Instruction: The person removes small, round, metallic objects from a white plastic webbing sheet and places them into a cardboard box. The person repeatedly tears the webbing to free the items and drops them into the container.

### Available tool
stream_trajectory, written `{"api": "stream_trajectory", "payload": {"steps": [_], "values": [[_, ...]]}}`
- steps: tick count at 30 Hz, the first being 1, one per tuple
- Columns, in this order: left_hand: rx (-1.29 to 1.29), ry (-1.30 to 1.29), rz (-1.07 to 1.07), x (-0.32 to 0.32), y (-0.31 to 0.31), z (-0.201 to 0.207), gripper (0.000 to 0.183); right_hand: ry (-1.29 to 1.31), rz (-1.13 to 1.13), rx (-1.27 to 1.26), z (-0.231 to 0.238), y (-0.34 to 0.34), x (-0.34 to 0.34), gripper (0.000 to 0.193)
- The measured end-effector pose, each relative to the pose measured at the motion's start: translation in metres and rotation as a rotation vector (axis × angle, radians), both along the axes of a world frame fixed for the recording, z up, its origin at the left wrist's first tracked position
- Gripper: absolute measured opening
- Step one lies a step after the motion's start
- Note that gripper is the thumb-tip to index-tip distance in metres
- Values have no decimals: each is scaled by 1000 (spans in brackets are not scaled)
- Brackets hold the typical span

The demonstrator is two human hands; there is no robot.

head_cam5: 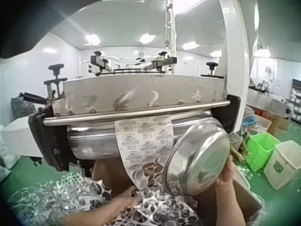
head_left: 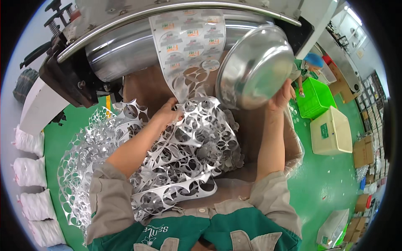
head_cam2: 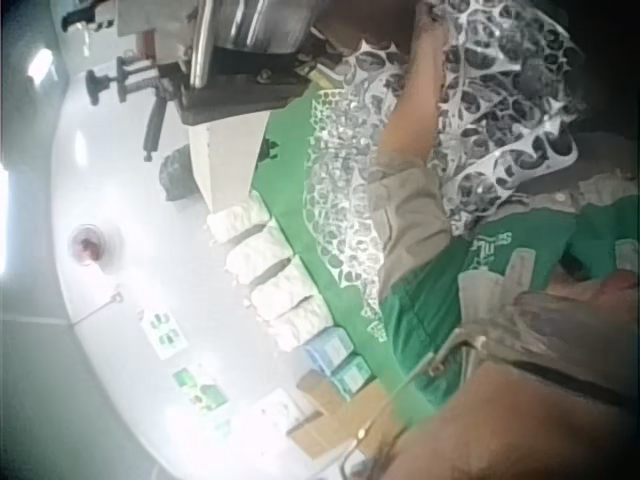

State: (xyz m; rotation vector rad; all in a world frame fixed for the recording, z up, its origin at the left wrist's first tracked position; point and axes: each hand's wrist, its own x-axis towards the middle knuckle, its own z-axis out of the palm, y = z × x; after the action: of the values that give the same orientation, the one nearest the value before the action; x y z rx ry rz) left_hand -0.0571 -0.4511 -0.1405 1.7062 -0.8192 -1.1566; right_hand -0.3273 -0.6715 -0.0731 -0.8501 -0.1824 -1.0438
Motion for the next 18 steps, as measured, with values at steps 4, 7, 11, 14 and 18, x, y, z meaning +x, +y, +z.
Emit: {"api": "stream_trajectory", "payload": {"steps": [4, 7, 11, 14, 18], "values": [[54, -165, -446, -41, 23, 9, 54, 257, 198, 305, -86, -1, 27, 43], [118, -343, -630, -64, 51, 31, 58, 1207, -78, 298, -219, -5, 20, 42], [127, -520, -755, -62, 85, 40, 56, 1996, 38, -618, -217, 14, 15, 55], [-83, -564, -859, -79, 102, 44, 52, 2053, 77, -1104, -164, -7, 22, 69], [-111, -684, -946, -91, 127, 47, 48, 1663, -128, -917, -13, 9, 22, 56]]}}
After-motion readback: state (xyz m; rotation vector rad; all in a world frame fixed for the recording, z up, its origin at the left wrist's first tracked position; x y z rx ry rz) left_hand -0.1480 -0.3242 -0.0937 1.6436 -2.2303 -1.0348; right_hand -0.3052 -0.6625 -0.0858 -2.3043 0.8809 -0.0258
